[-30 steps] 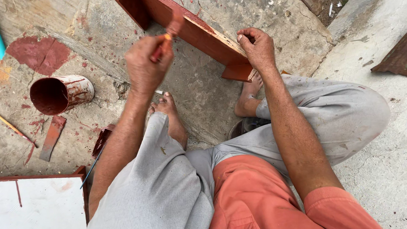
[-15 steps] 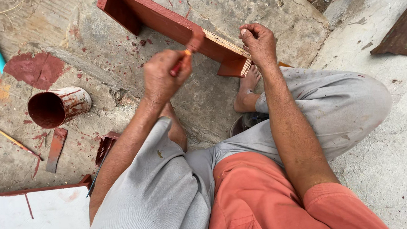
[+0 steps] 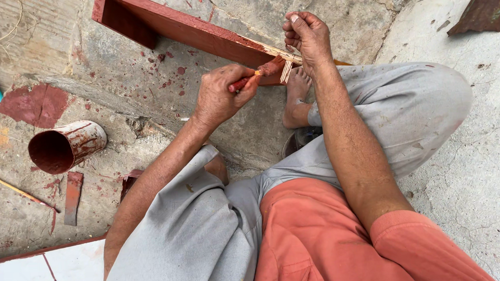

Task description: The person sits on the ground and paints wooden shelf brackets red using a paintbrush, dipping the brush into a paint tray. They also run a flat metal scraper along the edges of a painted piece to smooth the coating, then continue brushing paint onto the wood surfaces.

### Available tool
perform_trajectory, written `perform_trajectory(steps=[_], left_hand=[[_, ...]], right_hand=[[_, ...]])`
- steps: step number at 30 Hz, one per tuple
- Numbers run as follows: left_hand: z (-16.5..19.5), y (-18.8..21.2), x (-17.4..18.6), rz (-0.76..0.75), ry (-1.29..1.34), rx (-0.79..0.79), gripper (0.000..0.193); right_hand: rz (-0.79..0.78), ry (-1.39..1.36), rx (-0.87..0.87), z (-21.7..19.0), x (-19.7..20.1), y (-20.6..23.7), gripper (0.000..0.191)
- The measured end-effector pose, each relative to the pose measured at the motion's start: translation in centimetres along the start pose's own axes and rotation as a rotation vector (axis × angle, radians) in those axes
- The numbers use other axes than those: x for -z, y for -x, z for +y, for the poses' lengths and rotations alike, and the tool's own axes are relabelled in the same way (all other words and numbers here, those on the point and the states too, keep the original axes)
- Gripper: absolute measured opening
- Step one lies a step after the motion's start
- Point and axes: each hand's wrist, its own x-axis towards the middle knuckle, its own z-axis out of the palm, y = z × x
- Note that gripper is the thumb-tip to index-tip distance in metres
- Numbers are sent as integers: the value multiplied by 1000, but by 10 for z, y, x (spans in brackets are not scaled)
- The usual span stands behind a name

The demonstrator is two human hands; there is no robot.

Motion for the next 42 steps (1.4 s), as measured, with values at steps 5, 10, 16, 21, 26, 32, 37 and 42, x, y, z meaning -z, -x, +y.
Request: perform_trajectory(steps=[5,10,16,21,26,32,37,42], left_hand=[[-7,-3,16,51,-120,51,13],[-22,1,71,222,-298,165,8],[-20,10,78,282,-539,28,15],[-5,19,44,56,-317,-79,18],[-4,16,53,175,-191,-11,12],[6,0,43,45,-218,-12,14],[25,-16,-3,-130,-57,-87,17],[27,-33,-22,-148,26,-117,16]], right_hand=[[37,28,2,4,3,2,20],[29,61,-1,10,5,0,20],[14,53,7,16,5,-3,19],[36,71,-6,13,3,-3,19],[57,61,6,12,3,-4,19],[-98,-101,-28,3,17,0,34],[-153,-176,-83,-1,24,13,48],[-119,-284,-134,-5,33,20,57]])
